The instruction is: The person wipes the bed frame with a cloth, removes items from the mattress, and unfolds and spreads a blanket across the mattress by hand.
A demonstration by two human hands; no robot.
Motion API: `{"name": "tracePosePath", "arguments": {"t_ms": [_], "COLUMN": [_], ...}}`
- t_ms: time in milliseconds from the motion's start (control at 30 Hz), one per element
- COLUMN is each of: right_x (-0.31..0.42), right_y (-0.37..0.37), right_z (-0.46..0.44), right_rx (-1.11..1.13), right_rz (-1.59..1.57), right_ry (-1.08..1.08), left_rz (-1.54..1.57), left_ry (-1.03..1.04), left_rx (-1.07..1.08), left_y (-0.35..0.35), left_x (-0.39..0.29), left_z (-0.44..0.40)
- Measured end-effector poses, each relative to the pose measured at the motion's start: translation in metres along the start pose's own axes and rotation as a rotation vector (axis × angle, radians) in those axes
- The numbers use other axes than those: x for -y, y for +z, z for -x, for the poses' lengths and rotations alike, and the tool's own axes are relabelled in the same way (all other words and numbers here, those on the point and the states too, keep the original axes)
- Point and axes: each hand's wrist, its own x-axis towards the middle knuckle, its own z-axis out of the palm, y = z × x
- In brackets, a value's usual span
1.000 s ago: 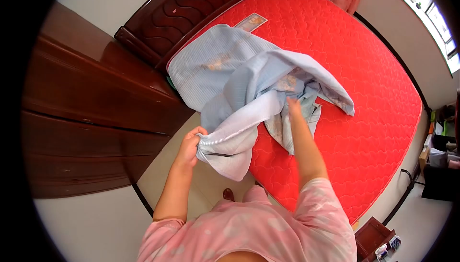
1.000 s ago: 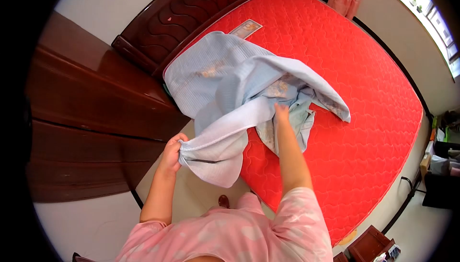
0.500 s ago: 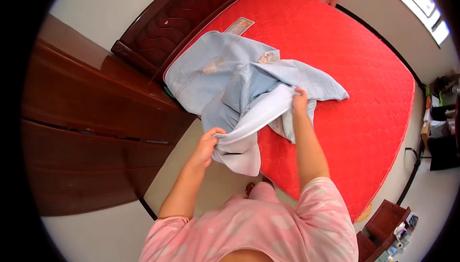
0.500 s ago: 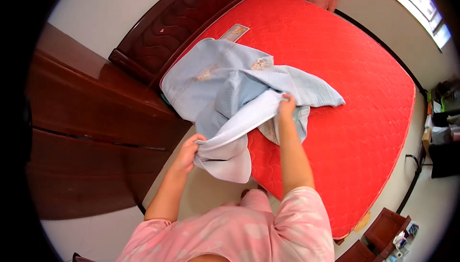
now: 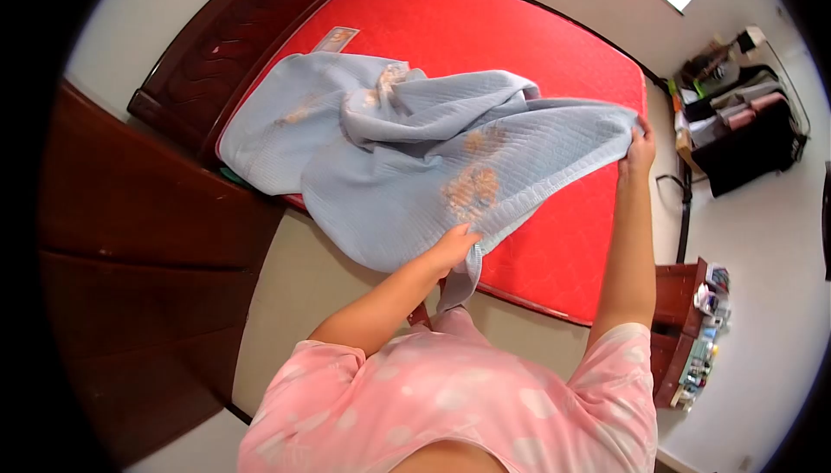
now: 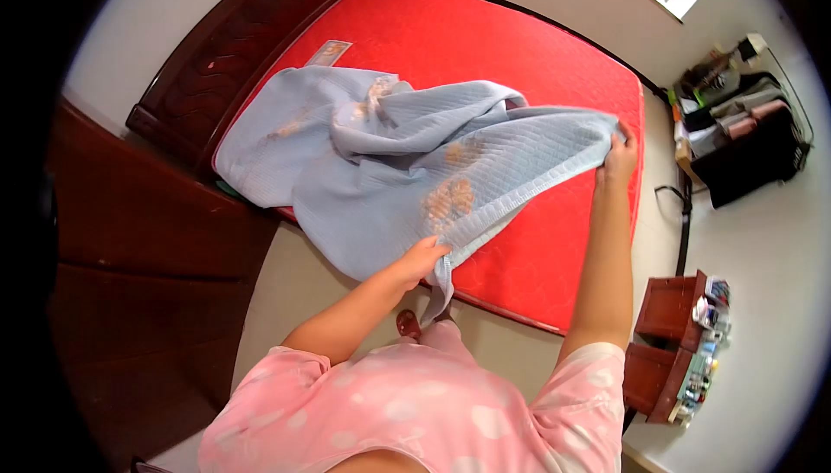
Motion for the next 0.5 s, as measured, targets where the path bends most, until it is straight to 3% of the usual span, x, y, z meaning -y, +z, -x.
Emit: {"name": "tracePosePath", "arguments": {"t_ms": [300,500], "right_x": [-0.062,-0.100], "right_y": [-0.231,-0.321], "right_z": [0.078,0.092], "right_rx": [-0.343,-0.323], "right_rz": [-0.013,-0.101], "right_ry": [0.442,0.583], "left_rz": [0.065,0.008], "left_ry": [-0.054,-0.162], "left_rx": [0.015,-0.017], "left_y": [0.076,0.155], "left_x": [0.046,0.114], "left_z": [-0.018,-0.063]}}
